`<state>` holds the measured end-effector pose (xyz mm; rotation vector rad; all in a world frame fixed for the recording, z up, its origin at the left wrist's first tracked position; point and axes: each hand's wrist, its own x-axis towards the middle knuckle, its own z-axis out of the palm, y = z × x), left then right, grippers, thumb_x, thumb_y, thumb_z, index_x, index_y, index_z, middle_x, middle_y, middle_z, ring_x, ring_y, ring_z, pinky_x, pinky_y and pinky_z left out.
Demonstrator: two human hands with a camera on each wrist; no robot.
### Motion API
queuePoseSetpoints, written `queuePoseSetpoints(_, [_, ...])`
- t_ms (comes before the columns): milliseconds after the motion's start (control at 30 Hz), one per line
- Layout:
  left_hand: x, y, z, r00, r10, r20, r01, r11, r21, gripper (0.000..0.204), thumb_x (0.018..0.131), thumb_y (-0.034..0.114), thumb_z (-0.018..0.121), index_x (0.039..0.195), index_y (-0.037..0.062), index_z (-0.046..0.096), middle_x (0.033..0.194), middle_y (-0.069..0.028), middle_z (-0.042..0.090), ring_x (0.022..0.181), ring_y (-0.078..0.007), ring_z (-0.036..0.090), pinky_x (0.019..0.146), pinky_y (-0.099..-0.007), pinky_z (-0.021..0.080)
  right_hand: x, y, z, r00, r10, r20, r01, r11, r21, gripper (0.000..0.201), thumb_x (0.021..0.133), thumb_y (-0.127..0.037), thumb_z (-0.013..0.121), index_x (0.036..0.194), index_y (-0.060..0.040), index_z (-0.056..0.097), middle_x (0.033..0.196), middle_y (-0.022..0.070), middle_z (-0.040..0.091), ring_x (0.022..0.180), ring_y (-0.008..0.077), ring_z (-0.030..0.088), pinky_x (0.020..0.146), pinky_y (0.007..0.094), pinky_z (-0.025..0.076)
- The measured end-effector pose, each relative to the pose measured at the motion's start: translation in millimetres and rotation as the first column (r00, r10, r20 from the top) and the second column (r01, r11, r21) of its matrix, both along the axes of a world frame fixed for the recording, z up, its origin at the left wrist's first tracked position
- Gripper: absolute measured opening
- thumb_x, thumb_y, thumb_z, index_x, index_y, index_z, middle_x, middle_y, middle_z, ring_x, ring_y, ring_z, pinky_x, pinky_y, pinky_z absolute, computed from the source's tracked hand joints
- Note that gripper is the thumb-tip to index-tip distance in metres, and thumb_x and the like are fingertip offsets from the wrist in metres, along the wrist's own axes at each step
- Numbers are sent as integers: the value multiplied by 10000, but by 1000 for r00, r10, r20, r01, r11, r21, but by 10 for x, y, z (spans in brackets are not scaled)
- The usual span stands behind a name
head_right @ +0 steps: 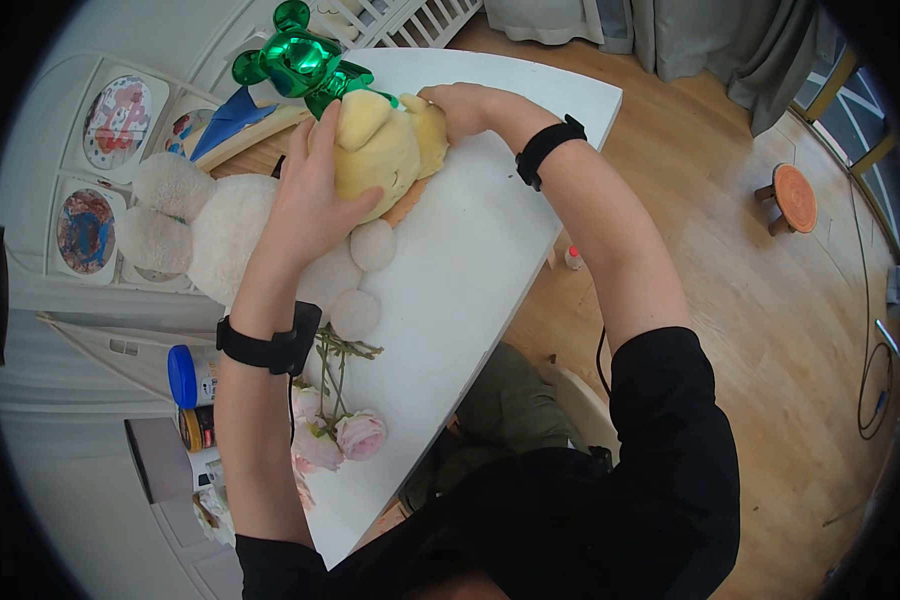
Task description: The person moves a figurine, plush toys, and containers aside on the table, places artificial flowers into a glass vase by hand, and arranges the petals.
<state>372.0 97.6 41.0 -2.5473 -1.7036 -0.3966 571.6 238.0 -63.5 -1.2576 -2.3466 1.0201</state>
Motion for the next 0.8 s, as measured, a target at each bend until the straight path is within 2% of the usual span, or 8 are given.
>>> queuePoseSetpoints(67, [-15,-4,0,997,-39,63,38,999,20,934,751,213,778,1486,10,239,1427,-372,293,1309,-565,337,1067,-554,357,41,-27,42,999,40,-21,-41,998,-52,905,624,54,712,1450,-102,375,1366,155,533,1274,337,498,1075,422,390])
queuePoseSetpoints(167, [-28,-28,73,987,-26,161,19,999,46,866,796,234,751,1473,-3,265,1427,-350,315,1303,-530,371,1069,-521,365,149,-164,190,989,-26,-148,23,999,-23,977,600,48,737,1479,-114,341,1456,144,443,1348,321,421,1115,433,352])
queuePoseSetpoints(367, [-143,-433,608,940,-194,281,108,950,294,638,866,155,685,1411,-10,399,1386,-239,451,1275,-376,464,1057,-431,381,237,-294,294,947,136,-291,-86,980,179,994,588,46,761,1479,-119,351,1496,119,400,1400,276,351,1162,419,290])
queuePoseSetpoints(467, [-333,-779,819,916,-155,371,19,939,344,564,846,100,692,1360,5,479,1372,-174,496,1268,-315,479,1051,-398,382,131,-368,360,937,153,-313,-111,982,150,949,599,61,752,1459,-109,386,1446,111,465,1359,264,404,1151,408,309])
queuePoseSetpoints(533, [-563,-963,839,926,-113,361,-57,901,429,542,828,72,702,1333,19,512,1356,-143,513,1264,-287,483,1056,-383,373,34,-349,354,916,178,-359,-191,982,-3,919,605,68,750,1441,-101,408,1400,98,509,1323,252,441,1135,398,331])
queuePoseSetpoints(667, [-1017,-1234,600,925,-35,379,-199,803,561,546,802,47,717,1316,35,533,1317,-119,534,1260,-262,484,1066,-383,354,-158,-197,128,905,161,-393,-219,970,-108,885,613,83,744,1420,-91,427,1337,68,558,1257,232,498,1106,393,364])
queuePoseSetpoints(700, [-1103,-1294,525,933,56,356,-248,819,518,638,822,38,734,1389,-1,443,1373,-135,494,1292,-253,468,1126,-395,314,-169,-204,148,911,140,-389,-200,973,-119,886,611,86,743,1420,-95,428,1343,65,553,1266,232,488,1109,398,358])
queuePoseSetpoints(800, [-1198,-1291,266,860,117,496,-345,850,398,771,798,82,755,1446,22,342,1380,-166,442,1264,-287,467,1077,-395,345,-199,-225,205,915,87,-394,-146,982,-122,865,595,98,735,1393,-86,457,1343,73,555,1281,245,475,1115,408,348])
